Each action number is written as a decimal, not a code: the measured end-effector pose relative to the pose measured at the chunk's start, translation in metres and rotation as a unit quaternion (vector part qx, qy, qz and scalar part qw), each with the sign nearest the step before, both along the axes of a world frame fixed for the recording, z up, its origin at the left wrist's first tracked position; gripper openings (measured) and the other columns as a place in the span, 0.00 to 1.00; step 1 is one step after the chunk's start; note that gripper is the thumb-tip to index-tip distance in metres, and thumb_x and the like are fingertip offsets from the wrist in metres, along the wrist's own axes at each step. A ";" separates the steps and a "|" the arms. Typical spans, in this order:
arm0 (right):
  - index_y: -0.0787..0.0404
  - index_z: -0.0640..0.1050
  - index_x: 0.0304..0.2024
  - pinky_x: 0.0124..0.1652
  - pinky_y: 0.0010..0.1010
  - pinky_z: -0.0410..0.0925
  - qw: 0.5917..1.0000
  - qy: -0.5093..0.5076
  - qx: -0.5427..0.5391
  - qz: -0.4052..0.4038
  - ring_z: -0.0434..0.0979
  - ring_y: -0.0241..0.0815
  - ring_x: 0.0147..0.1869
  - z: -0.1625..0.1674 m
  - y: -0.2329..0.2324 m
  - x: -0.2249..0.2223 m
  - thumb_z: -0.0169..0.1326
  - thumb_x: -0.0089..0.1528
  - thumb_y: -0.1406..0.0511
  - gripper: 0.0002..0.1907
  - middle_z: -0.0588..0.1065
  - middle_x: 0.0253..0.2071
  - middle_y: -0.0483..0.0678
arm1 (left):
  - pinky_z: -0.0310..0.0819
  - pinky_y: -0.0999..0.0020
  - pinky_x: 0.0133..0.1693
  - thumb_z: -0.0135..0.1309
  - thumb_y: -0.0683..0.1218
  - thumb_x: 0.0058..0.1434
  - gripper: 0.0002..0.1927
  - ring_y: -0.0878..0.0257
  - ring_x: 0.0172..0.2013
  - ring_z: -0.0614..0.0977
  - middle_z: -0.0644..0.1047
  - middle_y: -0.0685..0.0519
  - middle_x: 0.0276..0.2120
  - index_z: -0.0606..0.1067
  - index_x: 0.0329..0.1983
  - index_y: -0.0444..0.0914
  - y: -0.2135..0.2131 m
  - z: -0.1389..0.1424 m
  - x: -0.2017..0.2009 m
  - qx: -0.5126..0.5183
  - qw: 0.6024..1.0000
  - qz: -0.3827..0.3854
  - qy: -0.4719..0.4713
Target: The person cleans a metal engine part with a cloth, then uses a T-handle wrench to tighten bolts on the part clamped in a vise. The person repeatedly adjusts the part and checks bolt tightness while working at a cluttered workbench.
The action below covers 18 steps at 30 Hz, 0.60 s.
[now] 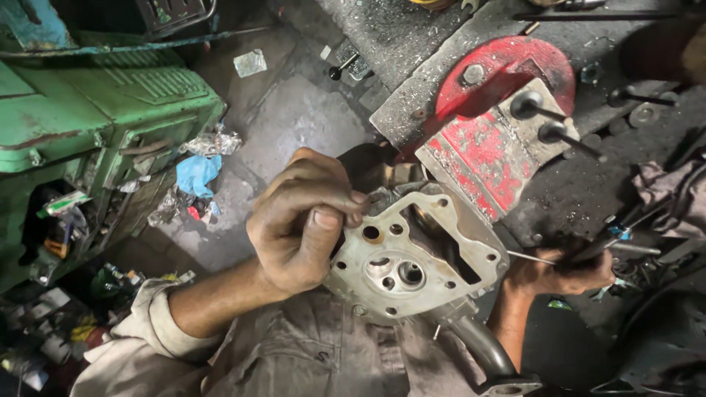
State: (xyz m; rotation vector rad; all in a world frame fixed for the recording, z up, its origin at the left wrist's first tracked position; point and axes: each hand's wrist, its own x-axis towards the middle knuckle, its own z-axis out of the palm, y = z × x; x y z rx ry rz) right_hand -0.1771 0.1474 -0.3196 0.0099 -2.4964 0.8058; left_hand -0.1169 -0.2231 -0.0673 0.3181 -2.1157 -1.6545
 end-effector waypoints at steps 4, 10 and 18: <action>0.68 0.75 0.53 0.48 0.48 0.65 1.000 -0.011 0.029 -0.001 0.71 0.55 0.49 0.004 -0.002 -0.002 0.58 0.74 0.62 0.15 0.69 0.44 0.56 | 0.73 0.65 0.44 0.47 0.47 0.78 0.11 0.63 0.35 0.78 0.78 0.52 0.37 0.75 0.48 0.35 -0.003 0.000 0.000 -0.004 1.000 -0.010 -0.012; 0.69 0.76 0.53 0.49 0.46 0.64 0.999 -0.026 0.027 0.016 0.69 0.54 0.49 0.011 -0.009 -0.003 0.56 0.73 0.62 0.14 0.70 0.43 0.55 | 0.74 0.65 0.44 0.48 0.47 0.78 0.10 0.62 0.37 0.77 0.78 0.54 0.36 0.76 0.47 0.36 -0.007 0.000 0.000 -0.012 0.999 -0.023 -0.029; 0.70 0.75 0.57 0.53 0.46 0.65 0.998 0.012 0.056 0.028 0.71 0.56 0.53 0.008 -0.003 0.001 0.57 0.76 0.58 0.20 0.72 0.48 0.58 | 0.73 0.66 0.44 0.48 0.47 0.77 0.10 0.64 0.35 0.79 0.80 0.51 0.37 0.76 0.46 0.35 -0.006 0.001 -0.004 -0.025 0.999 -0.021 0.012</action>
